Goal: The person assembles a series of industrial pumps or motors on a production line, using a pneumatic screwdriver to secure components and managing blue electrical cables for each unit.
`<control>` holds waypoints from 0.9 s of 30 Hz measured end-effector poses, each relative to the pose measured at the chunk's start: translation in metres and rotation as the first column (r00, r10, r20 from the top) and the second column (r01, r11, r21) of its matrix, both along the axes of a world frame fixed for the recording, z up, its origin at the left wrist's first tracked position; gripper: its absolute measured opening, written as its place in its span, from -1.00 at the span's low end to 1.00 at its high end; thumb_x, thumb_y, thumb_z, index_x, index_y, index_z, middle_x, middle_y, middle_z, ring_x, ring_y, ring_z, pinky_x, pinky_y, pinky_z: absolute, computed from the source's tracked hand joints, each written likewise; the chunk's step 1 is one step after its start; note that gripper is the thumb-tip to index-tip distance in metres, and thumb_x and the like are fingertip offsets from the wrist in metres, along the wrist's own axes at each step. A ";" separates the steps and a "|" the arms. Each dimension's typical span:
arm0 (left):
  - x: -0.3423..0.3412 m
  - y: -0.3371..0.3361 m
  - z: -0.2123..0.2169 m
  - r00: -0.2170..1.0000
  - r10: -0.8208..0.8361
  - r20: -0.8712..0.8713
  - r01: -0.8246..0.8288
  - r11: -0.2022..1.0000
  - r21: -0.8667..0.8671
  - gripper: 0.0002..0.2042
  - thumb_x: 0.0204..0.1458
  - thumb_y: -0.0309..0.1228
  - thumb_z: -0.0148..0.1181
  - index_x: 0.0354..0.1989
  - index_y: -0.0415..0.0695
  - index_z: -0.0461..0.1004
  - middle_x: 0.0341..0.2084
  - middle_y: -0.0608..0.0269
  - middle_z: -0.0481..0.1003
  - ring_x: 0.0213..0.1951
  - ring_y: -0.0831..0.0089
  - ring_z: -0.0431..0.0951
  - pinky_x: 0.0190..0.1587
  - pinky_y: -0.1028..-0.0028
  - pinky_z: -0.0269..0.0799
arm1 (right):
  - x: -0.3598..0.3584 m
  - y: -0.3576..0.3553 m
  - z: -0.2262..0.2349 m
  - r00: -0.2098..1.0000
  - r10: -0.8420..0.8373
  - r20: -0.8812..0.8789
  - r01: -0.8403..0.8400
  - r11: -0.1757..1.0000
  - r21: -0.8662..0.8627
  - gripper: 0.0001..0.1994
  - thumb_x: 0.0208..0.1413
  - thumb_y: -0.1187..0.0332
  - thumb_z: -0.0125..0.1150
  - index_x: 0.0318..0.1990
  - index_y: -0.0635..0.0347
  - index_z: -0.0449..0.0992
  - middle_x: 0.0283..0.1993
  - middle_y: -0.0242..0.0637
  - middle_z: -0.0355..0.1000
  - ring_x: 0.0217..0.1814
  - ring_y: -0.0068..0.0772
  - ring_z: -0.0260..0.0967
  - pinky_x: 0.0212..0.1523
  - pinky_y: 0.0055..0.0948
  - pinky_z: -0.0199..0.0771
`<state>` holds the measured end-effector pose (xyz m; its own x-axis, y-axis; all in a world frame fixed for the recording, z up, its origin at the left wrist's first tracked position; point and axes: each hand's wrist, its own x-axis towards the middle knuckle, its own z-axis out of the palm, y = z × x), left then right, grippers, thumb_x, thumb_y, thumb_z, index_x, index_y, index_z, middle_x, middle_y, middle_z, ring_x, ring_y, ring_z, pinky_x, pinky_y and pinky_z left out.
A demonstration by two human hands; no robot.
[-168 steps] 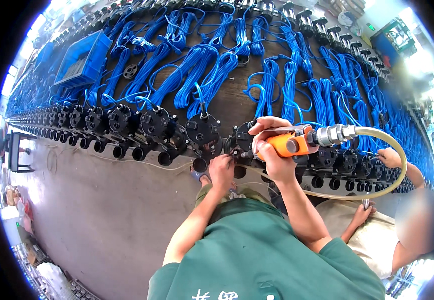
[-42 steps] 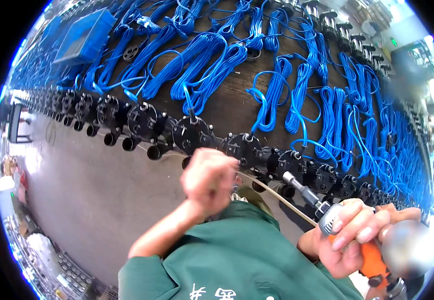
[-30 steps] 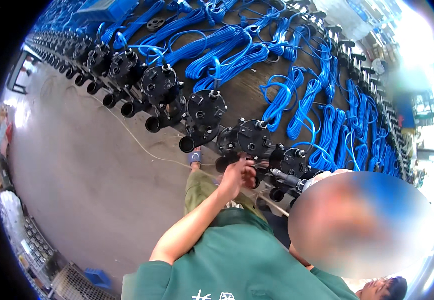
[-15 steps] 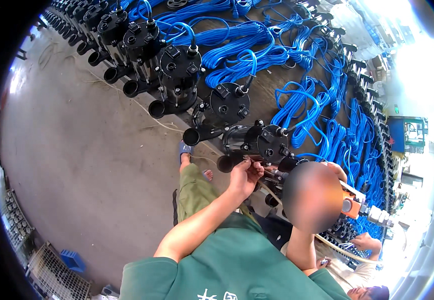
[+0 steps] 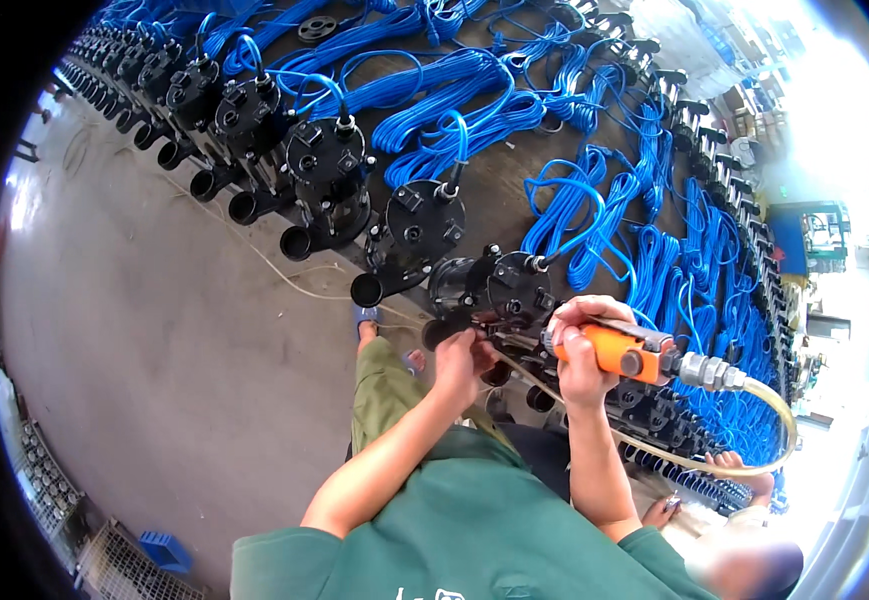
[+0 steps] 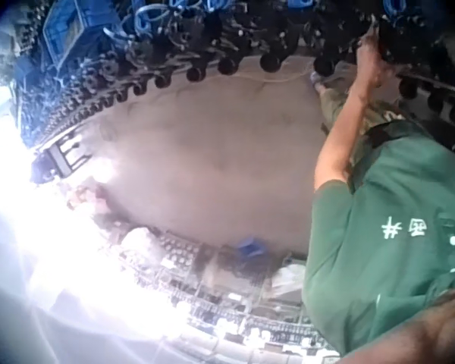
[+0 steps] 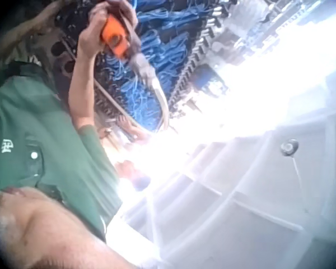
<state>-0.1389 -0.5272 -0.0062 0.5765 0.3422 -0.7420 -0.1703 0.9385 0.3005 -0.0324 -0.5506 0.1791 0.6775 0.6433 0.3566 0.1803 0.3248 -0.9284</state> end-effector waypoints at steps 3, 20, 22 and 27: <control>-0.017 0.020 0.037 0.959 -0.069 -0.277 0.239 0.721 0.650 -0.68 0.04 -0.45 0.34 -0.07 -0.21 0.38 -0.40 0.28 0.44 -0.42 0.51 0.45 -0.40 0.48 0.40 | 0.001 -0.002 0.002 0.997 -0.070 0.037 0.072 0.996 -0.057 -0.70 0.05 0.60 0.10 -0.01 0.33 0.37 -0.18 -0.02 0.50 -0.45 -0.48 0.40 -0.34 -0.43 0.51; 0.021 0.103 0.005 0.948 -0.318 -0.012 0.011 -0.004 1.000 0.12 -0.47 -0.43 0.67 0.39 -0.23 0.08 0.24 -0.20 0.34 0.18 -0.16 0.46 0.22 0.12 0.40 | 0.030 0.094 -0.002 0.997 -0.068 0.044 0.071 0.995 -0.074 -0.71 0.08 0.65 0.10 -0.02 0.27 0.37 -0.23 -0.17 0.50 -0.35 -0.47 0.45 -0.31 -0.49 0.52; 0.023 0.099 -0.003 0.954 -0.301 -0.010 0.014 0.012 1.000 0.11 -0.47 -0.43 0.65 0.38 -0.22 0.08 0.27 -0.20 0.30 0.21 -0.14 0.42 0.24 0.12 0.39 | 0.033 0.097 -0.003 0.997 -0.053 0.050 0.057 0.995 -0.078 -0.70 0.10 0.66 0.11 0.00 0.27 0.38 -0.20 -0.15 0.51 -0.35 -0.48 0.46 -0.32 -0.51 0.52; 0.020 0.092 -0.012 0.963 -0.268 0.031 -0.030 0.008 1.000 0.18 -0.44 -0.40 0.67 0.42 -0.19 -0.04 0.33 -0.26 0.22 0.23 -0.13 0.39 0.23 0.12 0.39 | 0.018 0.094 0.017 0.997 -0.028 0.069 0.034 0.996 -0.088 -0.65 0.06 0.62 0.10 0.05 0.35 0.39 -0.14 -0.06 0.51 -0.42 -0.50 0.44 -0.36 -0.49 0.51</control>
<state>-0.1186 -0.4348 -0.0179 0.7437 0.5632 0.3600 -0.2728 -0.2360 0.9327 -0.0141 -0.4564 0.1956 0.6742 0.6531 0.3448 0.2524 0.2350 -0.9387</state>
